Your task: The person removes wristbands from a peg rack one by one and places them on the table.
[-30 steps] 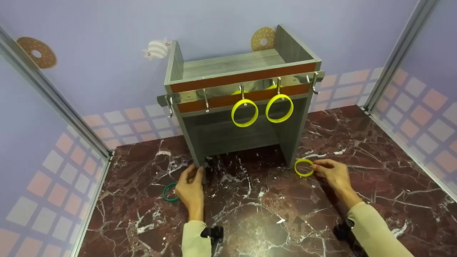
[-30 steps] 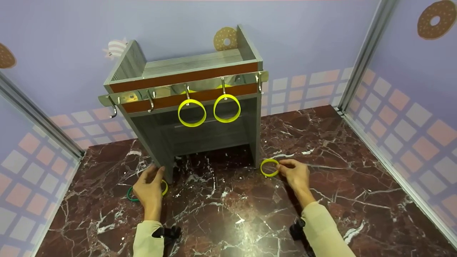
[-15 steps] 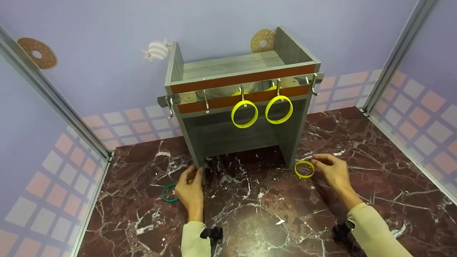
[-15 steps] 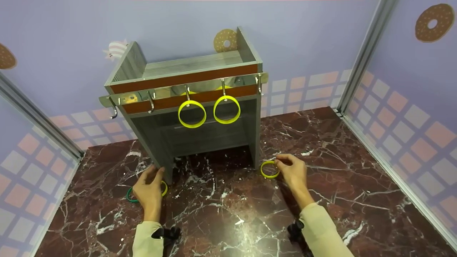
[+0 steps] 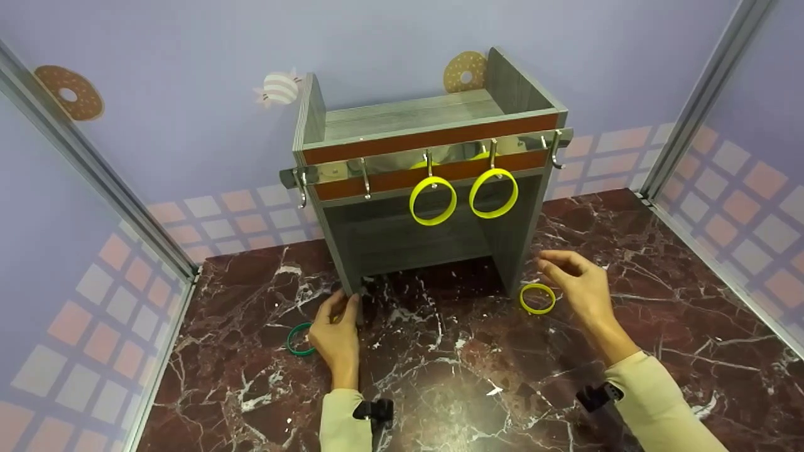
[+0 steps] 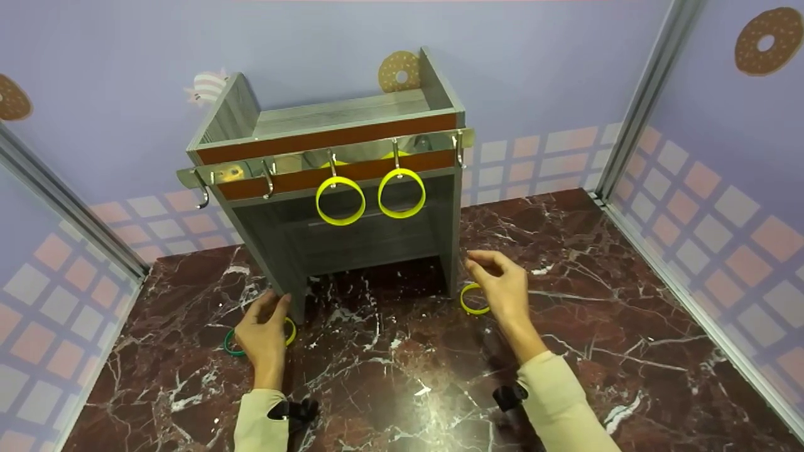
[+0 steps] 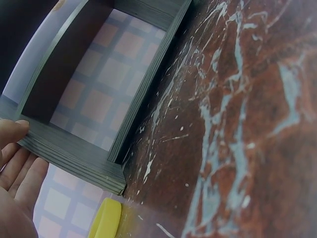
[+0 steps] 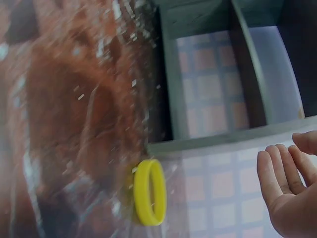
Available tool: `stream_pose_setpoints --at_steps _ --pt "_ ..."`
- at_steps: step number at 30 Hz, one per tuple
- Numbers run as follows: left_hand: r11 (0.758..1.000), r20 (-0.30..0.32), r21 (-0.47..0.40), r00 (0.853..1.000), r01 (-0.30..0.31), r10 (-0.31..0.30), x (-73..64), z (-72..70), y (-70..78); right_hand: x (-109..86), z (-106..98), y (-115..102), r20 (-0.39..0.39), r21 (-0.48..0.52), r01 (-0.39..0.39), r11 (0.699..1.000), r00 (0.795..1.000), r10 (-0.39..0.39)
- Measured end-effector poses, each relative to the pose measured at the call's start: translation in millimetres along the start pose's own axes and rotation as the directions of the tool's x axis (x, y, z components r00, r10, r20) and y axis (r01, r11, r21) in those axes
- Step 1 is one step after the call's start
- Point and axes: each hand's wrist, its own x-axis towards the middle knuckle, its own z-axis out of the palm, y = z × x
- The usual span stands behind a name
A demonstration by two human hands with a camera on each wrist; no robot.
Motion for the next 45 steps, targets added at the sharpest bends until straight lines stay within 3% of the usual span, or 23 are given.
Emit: stream_pose_setpoints --at_steps 7,15,24,38,45 --pt "1.0 -0.029 0.005 1.0 0.009 -0.009 -0.6 2.6 2.9 1.5 10.8 -21.5 0.009 0.072 0.044 0.996 0.999 -0.045" --pt "1.0 -0.04 0.016 0.999 0.004 -0.004 -3.5 3.5 18.3 7.5 24.4 -43.8 0.013 0.148 0.119 0.982 0.992 -0.123" --pt "1.0 -0.024 0.017 1.0 -0.002 0.002 0.9 0.8 -0.9 13.4 37.8 -64.1 0.052 0.241 0.149 0.959 0.985 -0.166" --pt "1.0 -0.015 0.003 1.0 0.001 0.0 1.2 0.8 -0.7 22.3 53.2 -86.9 0.051 0.33 0.157 0.931 0.982 -0.184" --pt "1.0 -0.01 -0.004 1.0 -0.008 0.008 1.7 0.7 0.3 23.2 55.9 -94.7 0.072 0.409 0.162 0.898 0.975 -0.209"
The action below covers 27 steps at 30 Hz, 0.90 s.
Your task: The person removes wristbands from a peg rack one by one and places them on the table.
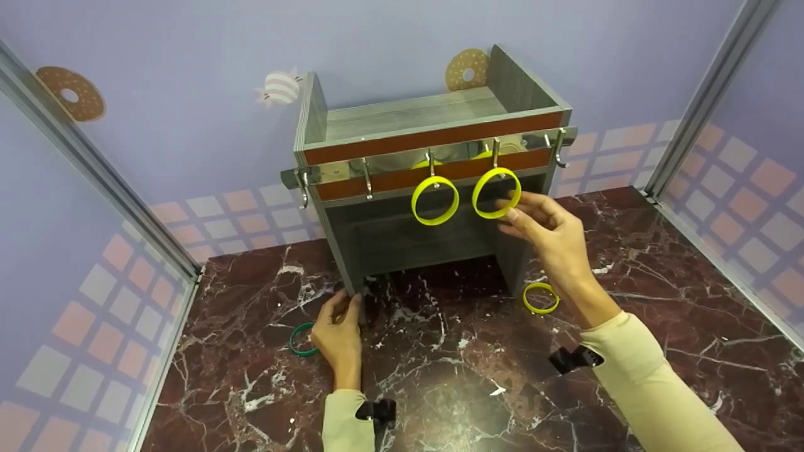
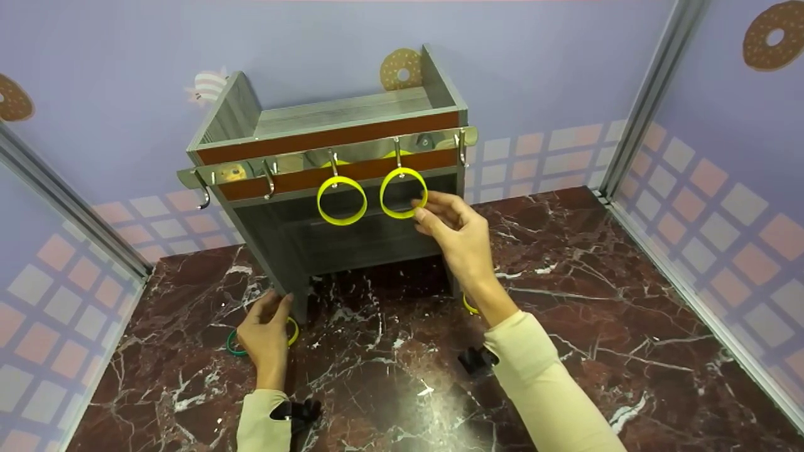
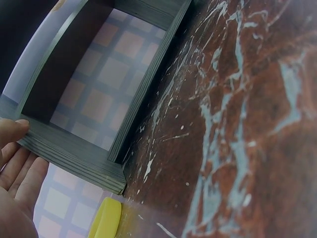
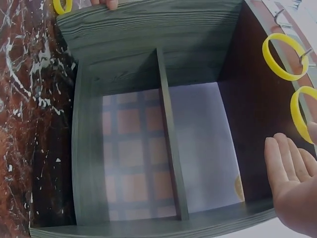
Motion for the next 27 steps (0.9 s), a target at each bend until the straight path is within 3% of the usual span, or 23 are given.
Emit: stream_pose_setpoints --at_steps 12,15,22,27 --pt "1.0 -0.017 0.012 1.0 0.016 -0.016 -0.9 2.4 0.8 -1.6 3.1 -6.1 -0.02 0.087 0.051 0.995 0.999 -0.05" --pt "1.0 -0.026 0.01 1.0 0.016 -0.015 -2.7 3.3 8.1 -1.1 3.7 -7.8 -0.031 0.104 0.06 0.993 0.998 -0.057" --pt "1.0 -0.007 0.01 1.0 -0.007 0.007 -8.6 0.0 41.6 0.0 5.3 -14.2 -0.056 0.138 0.087 0.987 0.995 -0.08" --pt "1.0 -0.009 -0.004 1.0 0.01 -0.01 -7.7 1.0 38.4 0.4 6.2 -18.1 -0.08 0.151 0.098 0.984 0.993 -0.086"
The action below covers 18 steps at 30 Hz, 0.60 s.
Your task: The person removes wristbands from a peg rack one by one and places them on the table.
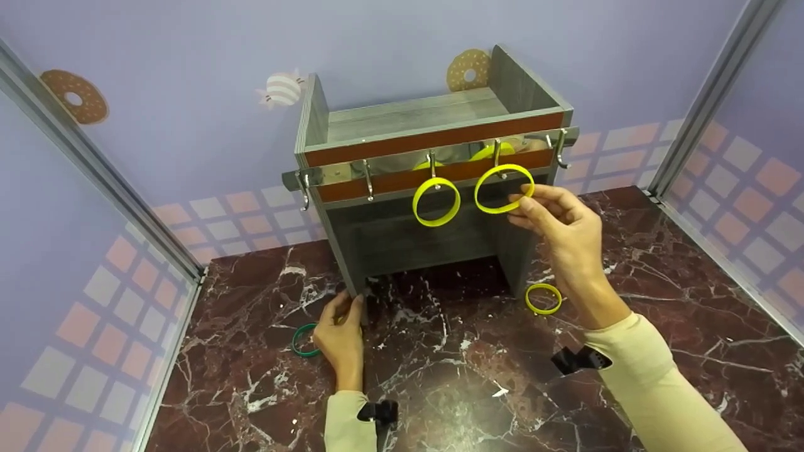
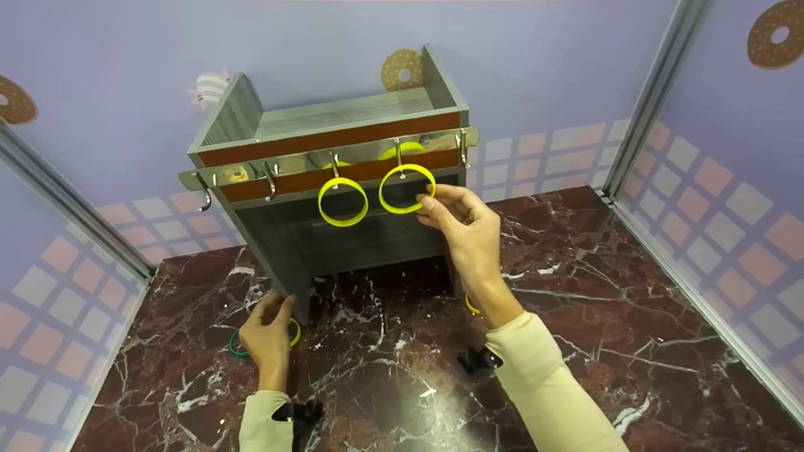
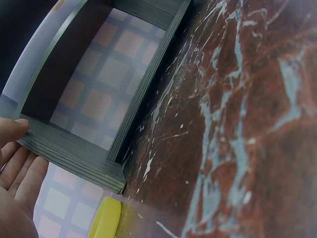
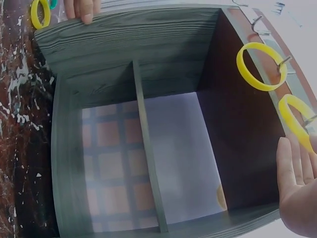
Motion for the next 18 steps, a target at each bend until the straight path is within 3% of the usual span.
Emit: stream_pose_setpoints --at_steps 8,18 --pt "1.0 -0.012 0.02 1.0 0.018 -0.018 5.7 3.1 -33.1 -2.7 1.2 -5.9 -0.012 0.052 0.016 0.999 1.0 -0.015" --pt "0.997 0.026 0.056 0.998 -0.06 0.059 7.9 -2.3 -39.9 -12.5 -5.2 -11.9 -0.005 0.05 0.012 0.999 1.0 -0.012"
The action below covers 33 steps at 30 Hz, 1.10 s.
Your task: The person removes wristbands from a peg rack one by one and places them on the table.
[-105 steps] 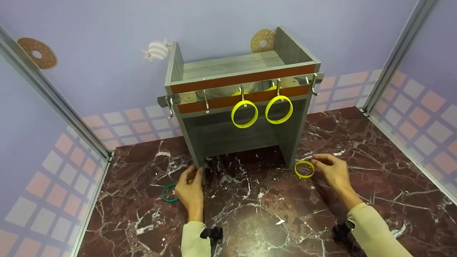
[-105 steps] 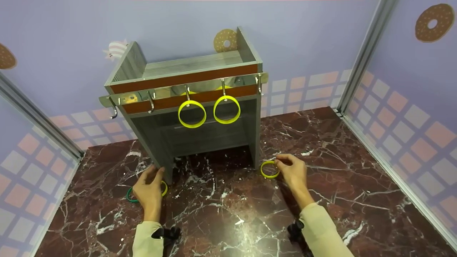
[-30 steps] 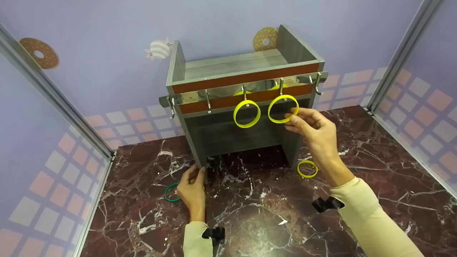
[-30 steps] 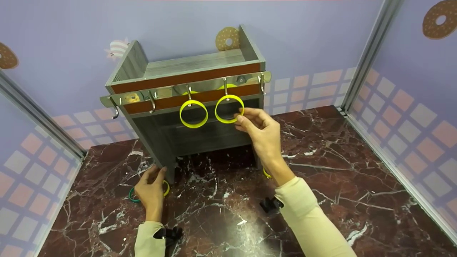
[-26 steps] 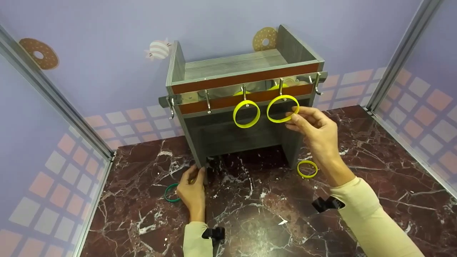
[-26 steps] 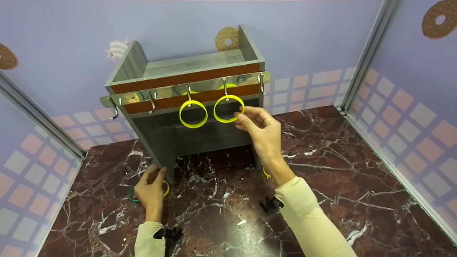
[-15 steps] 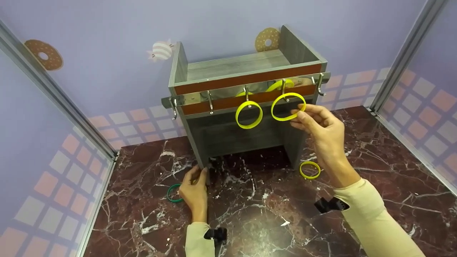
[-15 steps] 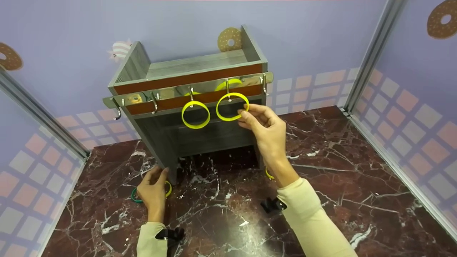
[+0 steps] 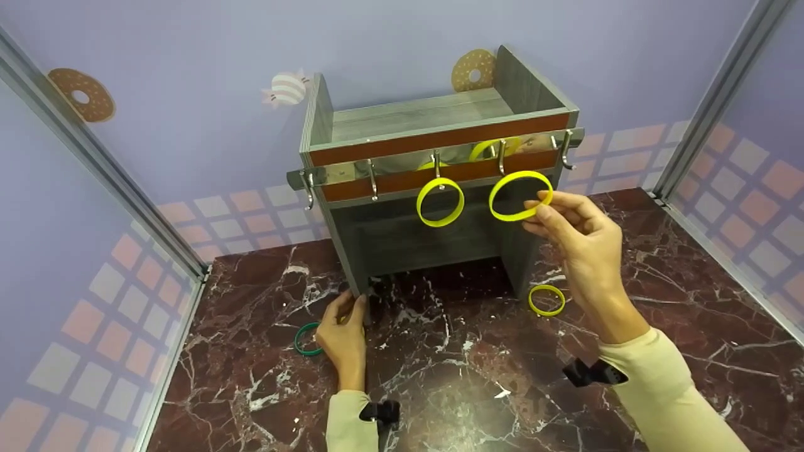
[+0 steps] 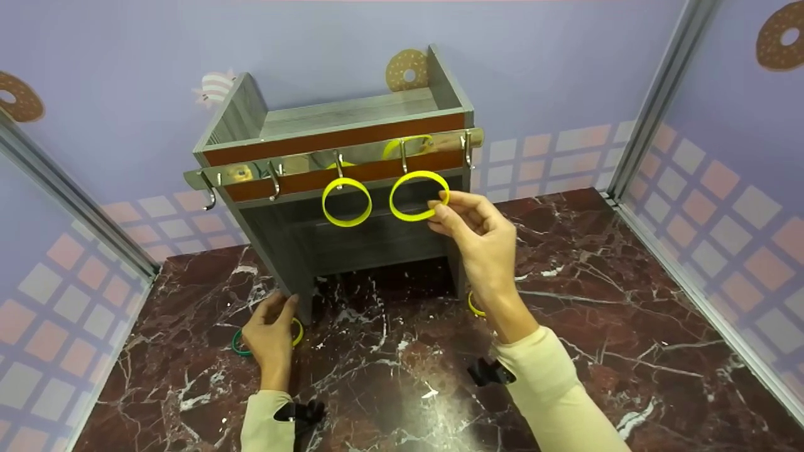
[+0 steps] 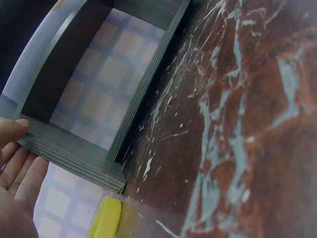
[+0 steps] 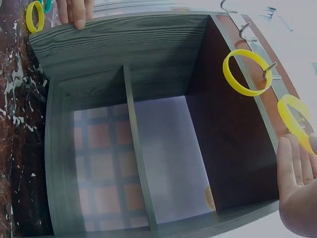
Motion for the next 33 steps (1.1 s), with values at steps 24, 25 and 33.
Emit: stream_pose_setpoints --at_steps 24,25,33 --pt "0.997 -0.012 -0.062 0.999 0.041 -0.042 -1.1 2.4 1.1 -24.5 -43.2 16.0 -0.107 -0.161 -0.101 0.982 0.991 0.085" --pt "0.997 -0.015 -0.062 0.999 0.04 -0.041 -1.1 2.7 0.6 -25.2 -44.9 16.8 -0.108 -0.159 -0.101 0.982 0.991 0.085" --pt "0.997 -0.015 -0.068 0.999 0.028 -0.029 -0.1 1.2 0.0 -29.2 -56.7 21.2 -0.146 -0.156 -0.132 0.979 0.983 0.109"
